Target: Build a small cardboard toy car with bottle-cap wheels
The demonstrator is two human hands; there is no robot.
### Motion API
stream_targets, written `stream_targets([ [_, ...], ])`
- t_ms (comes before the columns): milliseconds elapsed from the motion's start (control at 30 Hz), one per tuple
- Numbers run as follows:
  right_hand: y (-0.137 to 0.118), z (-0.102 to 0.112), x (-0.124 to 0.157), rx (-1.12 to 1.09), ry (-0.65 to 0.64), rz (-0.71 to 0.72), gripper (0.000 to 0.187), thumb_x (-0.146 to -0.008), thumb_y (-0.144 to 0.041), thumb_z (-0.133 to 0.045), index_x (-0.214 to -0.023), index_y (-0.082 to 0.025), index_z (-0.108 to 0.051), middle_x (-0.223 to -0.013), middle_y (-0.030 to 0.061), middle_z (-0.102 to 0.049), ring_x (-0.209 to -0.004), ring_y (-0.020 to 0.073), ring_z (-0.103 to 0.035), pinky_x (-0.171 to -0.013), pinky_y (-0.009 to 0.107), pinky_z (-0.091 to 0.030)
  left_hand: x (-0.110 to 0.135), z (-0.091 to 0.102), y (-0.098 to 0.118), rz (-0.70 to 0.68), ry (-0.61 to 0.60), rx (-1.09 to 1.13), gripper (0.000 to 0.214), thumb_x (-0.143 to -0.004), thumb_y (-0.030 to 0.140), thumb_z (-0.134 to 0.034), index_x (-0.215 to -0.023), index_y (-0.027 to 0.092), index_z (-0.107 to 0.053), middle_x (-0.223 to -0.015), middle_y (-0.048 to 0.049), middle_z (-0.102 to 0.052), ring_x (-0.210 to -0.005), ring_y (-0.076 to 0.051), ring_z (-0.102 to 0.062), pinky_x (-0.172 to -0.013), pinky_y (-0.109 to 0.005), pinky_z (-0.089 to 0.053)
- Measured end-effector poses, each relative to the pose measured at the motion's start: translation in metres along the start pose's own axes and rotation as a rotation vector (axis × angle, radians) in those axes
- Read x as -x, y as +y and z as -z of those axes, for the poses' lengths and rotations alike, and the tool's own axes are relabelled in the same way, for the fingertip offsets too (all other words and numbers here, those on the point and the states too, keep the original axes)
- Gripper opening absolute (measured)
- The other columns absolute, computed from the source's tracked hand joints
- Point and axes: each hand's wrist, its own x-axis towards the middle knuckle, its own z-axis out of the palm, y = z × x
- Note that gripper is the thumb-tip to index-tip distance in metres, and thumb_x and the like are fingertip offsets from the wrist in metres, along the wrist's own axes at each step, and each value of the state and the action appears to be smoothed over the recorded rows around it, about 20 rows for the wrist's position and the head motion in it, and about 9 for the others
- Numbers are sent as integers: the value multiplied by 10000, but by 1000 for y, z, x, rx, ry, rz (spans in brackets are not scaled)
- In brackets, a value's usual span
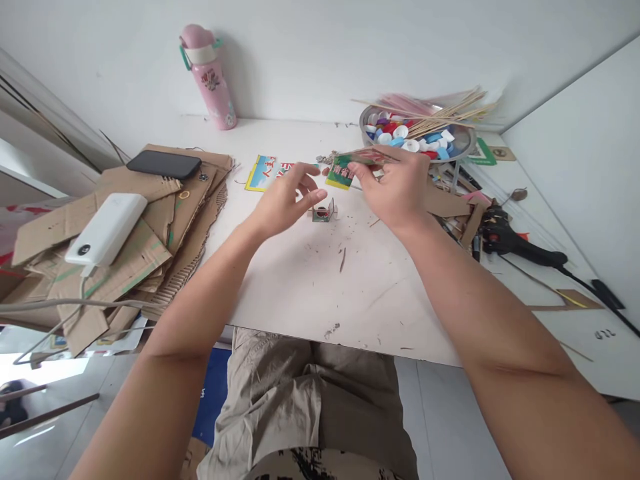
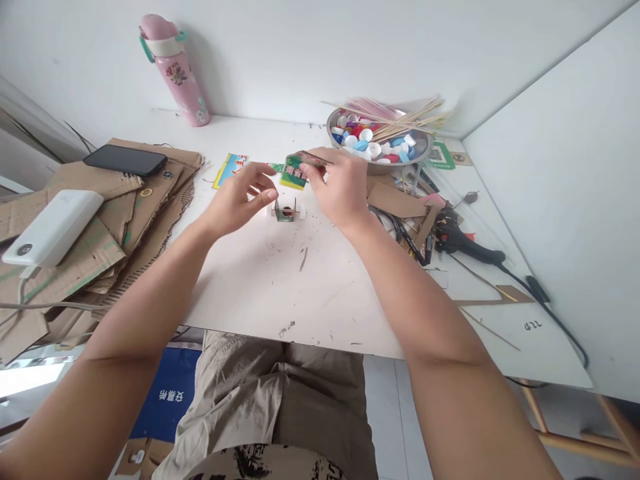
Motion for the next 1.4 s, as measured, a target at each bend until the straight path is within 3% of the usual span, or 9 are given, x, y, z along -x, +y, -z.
stream_targets([
  [133,33,-10,-8,80,-62,-7,194,-952,-215,-716,-1030,-303,-871,-1161,92,-890,-1164,357,-804,-1130,559,-627,-7,17,-14,101,35,-98,710,-643,196,-1036,-1286,233,-738,-1204,-68,-788,-1230,-306,-718,-1146,-446,-555],
  [300,48,-31,-8,40,-153,-61,166,-908,-185,-734,-929,-299,-854,-974,73,-865,-1009,339,-808,-1030,510,-652,-9,4,-25,214,-47,-188,731,-526,168,-1023,-1221,193,-797,-1211,-130,-805,-1346,-425,-694,-1250,-535,-504],
  [500,47,-40,-6,4,-227,-187,136,-931,-232,-803,-820,-308,-824,-762,36,-800,-834,305,-787,-895,426,-638,-12,-8,-25,181,-48,-335,566,-587,192,-963,-1139,223,-846,-1185,-134,-849,-1251,-429,-746,-1164,-502,-563],
  [600,36,-36,-5,104,-307,-182,137,-929,-203,-795,-868,-292,-879,-885,62,-877,-927,325,-826,-937,434,-646,-11,-8,-26,150,-79,-409,564,-688,247,-934,-1245,240,-846,-1235,-111,-869,-1180,-371,-781,-1092,-453,-598],
  [667,26,-31,-4,201,-397,-174,212,-978,-200,-732,-999,-280,-927,-1033,75,-916,-1064,339,-854,-1002,446,-653,-10,-8,-27,149,-92,-449,622,-738,274,-920,-1352,253,-825,-1280,-89,-875,-1182,-338,-793,-1084,-427,-610],
  [767,13,-23,-5,307,-506,-150,381,-1033,-191,-634,-1238,-295,-938,-1233,59,-921,-1245,332,-850,-1088,453,-653,-9,-9,-26,174,-107,-479,718,-775,298,-907,-1480,249,-774,-1346,-75,-870,-1258,-320,-788,-1129,-418,-609],
  [900,8,-15,-4,317,-559,-98,488,-1029,-159,-597,-1369,-319,-909,-1352,27,-898,-1326,316,-835,-1151,462,-647,-8,-12,-24,209,-92,-457,783,-794,276,-883,-1561,239,-729,-1375,-64,-865,-1340,-312,-768,-1201,-410,-579],
  [1100,12,-8,0,268,-587,-66,509,-1010,-144,-620,-1386,-339,-902,-1391,-2,-883,-1361,324,-825,-1168,448,-649,-8,-16,-20,235,-76,-378,663,-814,200,-839,-1475,233,-791,-1329,-48,-877,-1261,-282,-785,-1167,-387,-572],
  [1400,17,-12,2,181,-579,-48,592,-897,-45,-615,-1300,-343,-930,-1411,-31,-874,-1429,327,-792,-1276,475,-597,-10,-18,-32,180,-21,-261,605,-725,164,-890,-1325,228,-832,-1170,-31,-890,-1153,-258,-792,-1095,-370,-580],
])
